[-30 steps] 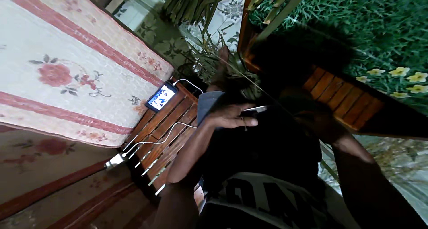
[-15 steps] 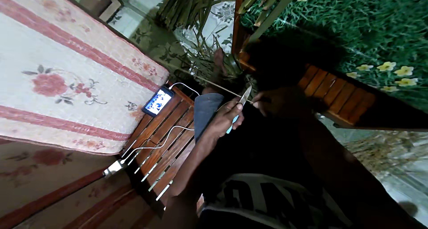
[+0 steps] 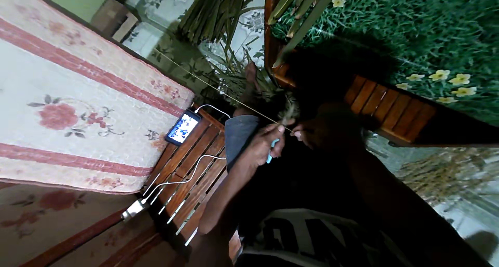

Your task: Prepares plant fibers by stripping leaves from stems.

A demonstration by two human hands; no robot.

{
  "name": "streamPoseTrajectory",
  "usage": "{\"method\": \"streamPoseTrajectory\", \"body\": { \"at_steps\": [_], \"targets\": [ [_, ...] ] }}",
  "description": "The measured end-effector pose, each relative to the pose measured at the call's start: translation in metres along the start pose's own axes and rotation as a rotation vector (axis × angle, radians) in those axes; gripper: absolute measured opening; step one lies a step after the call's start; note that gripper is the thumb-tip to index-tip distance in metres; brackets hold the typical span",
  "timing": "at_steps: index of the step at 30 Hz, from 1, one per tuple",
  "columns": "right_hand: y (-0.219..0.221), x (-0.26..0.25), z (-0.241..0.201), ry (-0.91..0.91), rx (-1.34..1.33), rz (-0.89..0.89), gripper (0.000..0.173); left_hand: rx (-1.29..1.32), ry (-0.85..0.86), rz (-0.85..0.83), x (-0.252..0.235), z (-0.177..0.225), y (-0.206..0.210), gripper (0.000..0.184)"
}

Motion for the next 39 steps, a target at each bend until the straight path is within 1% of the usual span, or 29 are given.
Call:
{"method": "streamPoseTrajectory", "body": {
  "at_steps": [2,4,6,8,9,10,11,12,14,15,16,17,19,20,21,22,24,26,27,30,31,32,35,37,39],
  "targets": [
    [-0.002,0.001,0.009,0.024,0.027,0.017,0.033,0.089,0.083,0.11,-0.002,0.02,-0.02,0.041],
    [-0.003,0.002,0.016,0.024,0.019,0.015,0.032,0.168,0.144,0.158,-0.004,0.029,-0.038,0.041],
    [-0.003,0.002,0.015,0.009,-0.006,0.03,0.031,0.137,0.094,0.112,-0.003,0.021,-0.031,0.041],
    [-0.002,0.002,0.011,-0.015,-0.018,0.043,0.03,0.044,-0.007,-0.004,0.001,0.007,-0.008,0.042],
    [-0.002,0.002,0.01,-0.022,-0.006,0.043,0.03,0.019,-0.026,-0.038,0.002,0.007,-0.002,0.042],
    [-0.003,0.003,0.01,-0.024,0.005,0.04,0.03,0.028,-0.012,-0.022,0.003,0.014,-0.005,0.042],
    [-0.004,0.005,0.013,-0.019,0.002,0.035,0.03,0.074,0.035,0.031,0.003,0.026,-0.015,0.04],
    [-0.004,0.007,0.019,-0.011,-0.017,0.033,0.029,0.142,0.119,0.075,0.002,0.041,-0.03,0.039],
    [-0.004,0.01,0.033,-0.007,-0.082,0.024,0.026,0.278,0.261,0.092,0.001,0.061,-0.059,0.039],
    [-0.004,0.011,0.035,0.001,-0.114,0.011,0.026,0.304,0.28,0.078,0.001,0.063,-0.063,0.041],
    [-0.003,0.012,0.032,0.005,-0.133,-0.007,0.026,0.279,0.248,0.065,0.001,0.056,-0.059,0.043],
    [-0.001,0.013,0.028,0.001,-0.134,-0.017,0.027,0.218,0.173,0.053,0.002,0.043,-0.047,0.044],
    [0.001,0.013,0.02,-0.024,-0.106,-0.012,0.028,0.064,0.001,-0.053,0.005,0.015,-0.016,0.044],
    [0.001,0.013,0.018,-0.036,-0.085,-0.01,0.028,0.027,-0.038,-0.098,0.006,0.009,-0.006,0.044],
    [0.0,0.012,0.019,-0.042,-0.062,-0.014,0.027,0.019,-0.039,-0.098,0.006,0.012,-0.005,0.043],
    [-0.001,0.012,0.024,-0.041,-0.04,-0.021,0.027,0.046,0.002,-0.059,0.006,0.021,-0.012,0.042],
    [-0.006,0.016,0.04,-0.044,-0.004,-0.029,0.029,0.158,0.14,0.035,0.005,0.046,-0.038,0.04],
    [-0.01,0.021,0.049,-0.03,0.002,-0.034,0.029,0.227,0.223,0.075,0.005,0.059,-0.057,0.041],
    [-0.011,0.023,0.051,-0.015,-0.006,-0.043,0.029,0.215,0.206,0.077,0.006,0.056,-0.056,0.041],
    [-0.012,0.027,0.049,-0.011,0.0,-0.042,0.029,0.078,0.039,0.007,0.01,0.033,-0.029,0.043],
    [-0.014,0.028,0.051,-0.016,0.017,-0.036,0.028,0.051,0.015,-0.007,0.01,0.033,-0.026,0.043],
    [-0.017,0.029,0.056,-0.025,0.038,-0.02,0.028,0.036,0.02,0.008,0.011,0.04,-0.029,0.042],
    [-0.028,0.038,0.076,-0.034,0.064,0.046,0.028,0.056,0.144,0.093,0.013,0.072,-0.059,0.041],
    [-0.033,0.045,0.086,0.013,0.056,0.044,0.026,0.058,0.216,0.131,0.017,0.089,-0.072,0.042],
    [-0.037,0.05,0.094,0.058,0.054,0.027,0.025,0.038,0.242,0.184,0.023,0.1,-0.078,0.042]
  ]
}}
Point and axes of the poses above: each hand's wrist, its own x-axis away from the middle knuckle, its own y-axis out of the palm, z = x × y, the point moved 6 cm from there along -x, towards the middle knuckle, and after that the axes turned 11 degrees about y, right-handed, at the moved point
